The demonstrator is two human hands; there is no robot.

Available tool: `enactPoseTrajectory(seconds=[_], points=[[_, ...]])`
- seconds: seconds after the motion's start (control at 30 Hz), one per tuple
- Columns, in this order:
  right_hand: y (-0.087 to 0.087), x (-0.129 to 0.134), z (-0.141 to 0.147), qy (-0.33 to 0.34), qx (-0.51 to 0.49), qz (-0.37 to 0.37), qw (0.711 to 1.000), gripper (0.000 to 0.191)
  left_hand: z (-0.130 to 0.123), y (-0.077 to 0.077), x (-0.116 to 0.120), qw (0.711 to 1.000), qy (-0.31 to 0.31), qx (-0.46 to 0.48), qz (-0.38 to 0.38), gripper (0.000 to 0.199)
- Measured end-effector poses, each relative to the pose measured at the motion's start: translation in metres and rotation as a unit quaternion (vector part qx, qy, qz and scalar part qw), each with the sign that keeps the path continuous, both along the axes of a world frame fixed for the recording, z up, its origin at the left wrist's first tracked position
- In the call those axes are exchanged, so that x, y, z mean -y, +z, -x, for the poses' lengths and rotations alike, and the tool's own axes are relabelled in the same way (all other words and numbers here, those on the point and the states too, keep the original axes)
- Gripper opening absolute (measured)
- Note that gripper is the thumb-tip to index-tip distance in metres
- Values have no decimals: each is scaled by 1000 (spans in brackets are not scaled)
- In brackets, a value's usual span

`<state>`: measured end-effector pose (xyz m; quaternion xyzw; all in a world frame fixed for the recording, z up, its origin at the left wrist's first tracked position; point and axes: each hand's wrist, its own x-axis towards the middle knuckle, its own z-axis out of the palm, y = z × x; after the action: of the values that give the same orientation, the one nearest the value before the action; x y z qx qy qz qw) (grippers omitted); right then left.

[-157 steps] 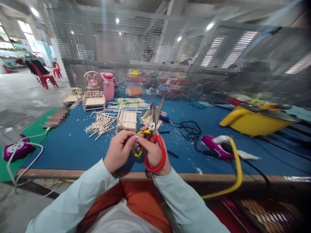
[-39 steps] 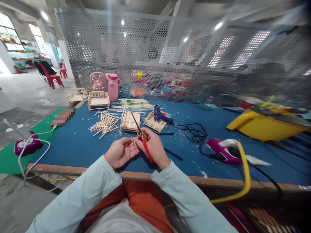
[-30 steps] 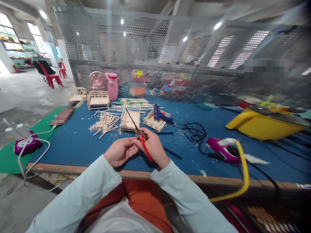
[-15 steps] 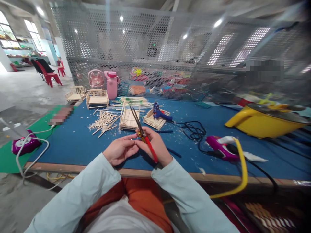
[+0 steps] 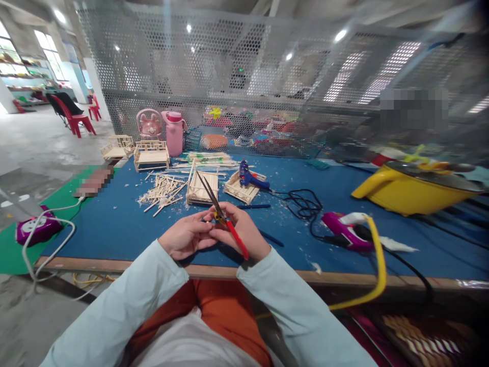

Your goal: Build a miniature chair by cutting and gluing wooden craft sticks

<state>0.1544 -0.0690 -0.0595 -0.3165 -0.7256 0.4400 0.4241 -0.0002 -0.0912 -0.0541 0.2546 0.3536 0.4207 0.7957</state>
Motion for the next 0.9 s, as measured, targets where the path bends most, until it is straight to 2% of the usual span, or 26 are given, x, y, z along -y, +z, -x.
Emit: enactPoseTrajectory(seconds=[0.2,0.4,0.57,0.73,0.9], points=[[3,1,1,-14,30,-36,999,36,0,-3,1,1000,-5,6,-7,35],[0,2,3,-50,5,-48,998,33,1,-1,2,1000,-6,16,-19,30],[-7,0,4,-117,-40,-63,990,35,-2,-5,2,997,54,8,-53,15],[-9,2,7,-113,-51,-95,988,36,-6,-10,3,992,83,-17,-93,20],[-8,4,8,-119,-35,-127,984,31,-7,-9,3,992,71,-46,-98,24]])
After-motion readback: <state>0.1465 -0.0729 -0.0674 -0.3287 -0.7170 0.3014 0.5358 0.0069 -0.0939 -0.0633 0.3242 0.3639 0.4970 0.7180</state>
